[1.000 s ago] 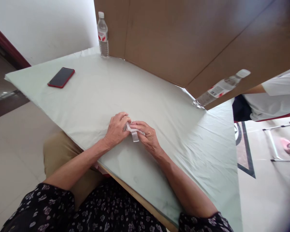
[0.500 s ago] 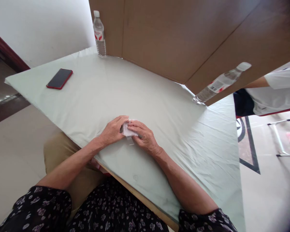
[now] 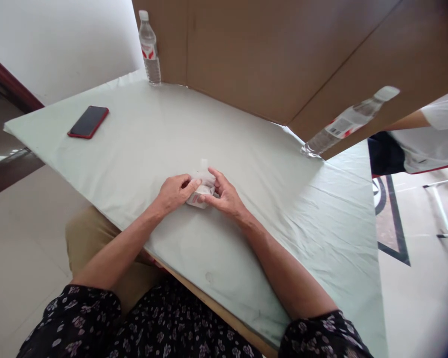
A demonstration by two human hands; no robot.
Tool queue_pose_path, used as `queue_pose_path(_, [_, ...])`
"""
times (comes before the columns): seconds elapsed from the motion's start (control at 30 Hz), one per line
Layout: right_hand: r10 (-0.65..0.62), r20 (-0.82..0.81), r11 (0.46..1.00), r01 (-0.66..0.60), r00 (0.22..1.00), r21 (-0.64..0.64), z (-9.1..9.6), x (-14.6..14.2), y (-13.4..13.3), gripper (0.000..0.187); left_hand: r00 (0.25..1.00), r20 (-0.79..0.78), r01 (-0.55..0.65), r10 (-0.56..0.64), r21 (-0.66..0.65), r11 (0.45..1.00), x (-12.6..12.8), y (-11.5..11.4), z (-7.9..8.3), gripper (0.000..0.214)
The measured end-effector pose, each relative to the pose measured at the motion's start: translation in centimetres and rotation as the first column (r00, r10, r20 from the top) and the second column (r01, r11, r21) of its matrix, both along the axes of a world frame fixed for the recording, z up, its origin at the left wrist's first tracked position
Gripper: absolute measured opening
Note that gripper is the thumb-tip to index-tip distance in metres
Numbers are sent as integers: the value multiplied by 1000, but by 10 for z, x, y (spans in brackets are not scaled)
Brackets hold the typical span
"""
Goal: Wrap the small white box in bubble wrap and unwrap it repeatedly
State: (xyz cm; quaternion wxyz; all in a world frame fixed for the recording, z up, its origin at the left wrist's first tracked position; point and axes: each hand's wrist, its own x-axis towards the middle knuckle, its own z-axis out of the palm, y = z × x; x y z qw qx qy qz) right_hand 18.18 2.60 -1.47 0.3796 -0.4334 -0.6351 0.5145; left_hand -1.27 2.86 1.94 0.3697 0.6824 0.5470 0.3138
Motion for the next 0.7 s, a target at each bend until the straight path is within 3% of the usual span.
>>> queue_pose_path(0.13, [22, -10, 1000, -22, 1000, -12, -1, -2, 5, 112, 946, 305, 166, -114, -149, 975, -3, -1, 1, 40])
queue_pose_path(0.2, [-13, 47, 998, 10, 999, 57, 1, -1, 5, 106, 912, 396, 211, -109, -225, 951, -5, -1, 1, 50])
queue_pose_path(0.33, [-174, 130, 954, 135, 976, 269, 7, 8, -2, 79, 877, 475, 220, -74, -260, 940, -6, 0, -3, 61])
queue_pose_path(0.4, [-212, 159, 936, 154, 964, 317, 7, 12, -6, 64, 866, 494, 229, -80, -249, 941, -7, 1, -7, 63])
queue_pose_path(0.7, [-31, 210, 963, -27, 977, 268, -2, 7, 6, 53, 812, 573, 311, -112, -262, 914, -8, -2, -4, 64])
